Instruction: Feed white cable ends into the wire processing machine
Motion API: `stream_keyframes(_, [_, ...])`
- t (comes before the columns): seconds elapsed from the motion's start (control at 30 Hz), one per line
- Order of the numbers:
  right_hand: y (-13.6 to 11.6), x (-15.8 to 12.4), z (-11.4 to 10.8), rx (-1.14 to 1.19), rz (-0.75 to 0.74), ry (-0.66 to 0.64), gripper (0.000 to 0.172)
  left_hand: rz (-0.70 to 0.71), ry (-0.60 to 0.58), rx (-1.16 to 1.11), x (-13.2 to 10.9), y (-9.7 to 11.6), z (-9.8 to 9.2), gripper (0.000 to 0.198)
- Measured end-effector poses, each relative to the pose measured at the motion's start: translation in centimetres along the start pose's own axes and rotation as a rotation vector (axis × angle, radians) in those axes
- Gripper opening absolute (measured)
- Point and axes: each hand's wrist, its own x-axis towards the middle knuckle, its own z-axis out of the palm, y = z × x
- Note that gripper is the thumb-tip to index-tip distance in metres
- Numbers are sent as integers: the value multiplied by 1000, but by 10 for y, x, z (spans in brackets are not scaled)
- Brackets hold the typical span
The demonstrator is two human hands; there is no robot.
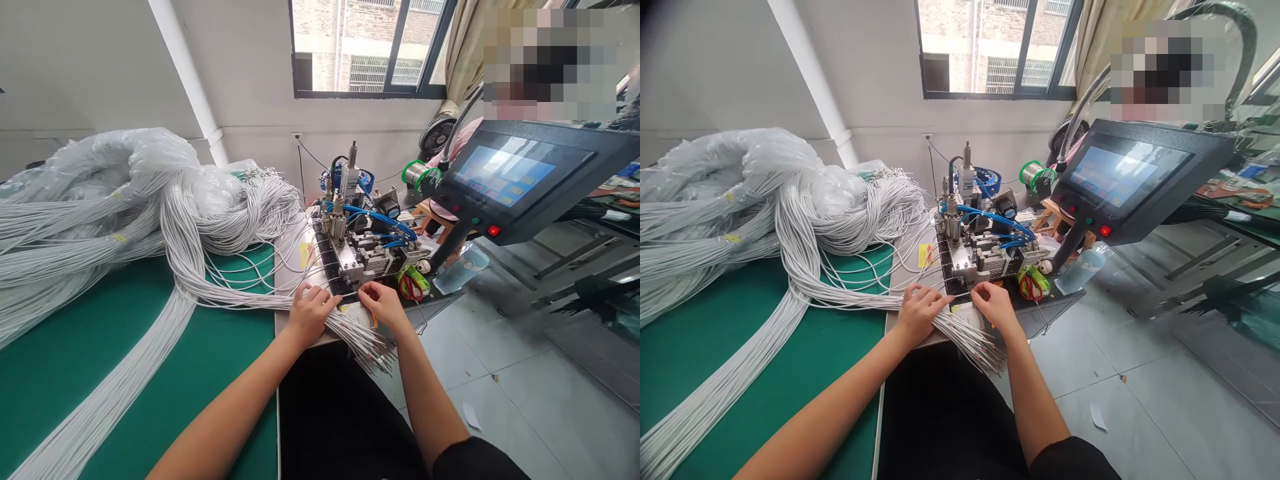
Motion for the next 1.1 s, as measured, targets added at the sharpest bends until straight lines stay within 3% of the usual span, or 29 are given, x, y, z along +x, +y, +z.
stream_keyframes(0.2, [10, 8, 4, 61, -3, -23, 27, -4, -18, 3, 1, 0, 2, 36])
stream_keyframes(0.37, [26, 14, 13, 353, 123, -135, 29, -28, -32, 4, 3, 0, 3, 37])
stream_keyframes(0.73, [37, 16, 29, 497, 273, -89, 33, -83, -62, -26, 2, 0, 4, 33])
stream_keyframes(0.97, [26, 4, 15, 442, 227, -43, 42, -99, -42, -44, 0, 0, 3, 30])
stream_keyframes(1.1, [2, -10, -4, 182, 78, 81, 40, -94, -47, -55, -1, -1, 4, 33])
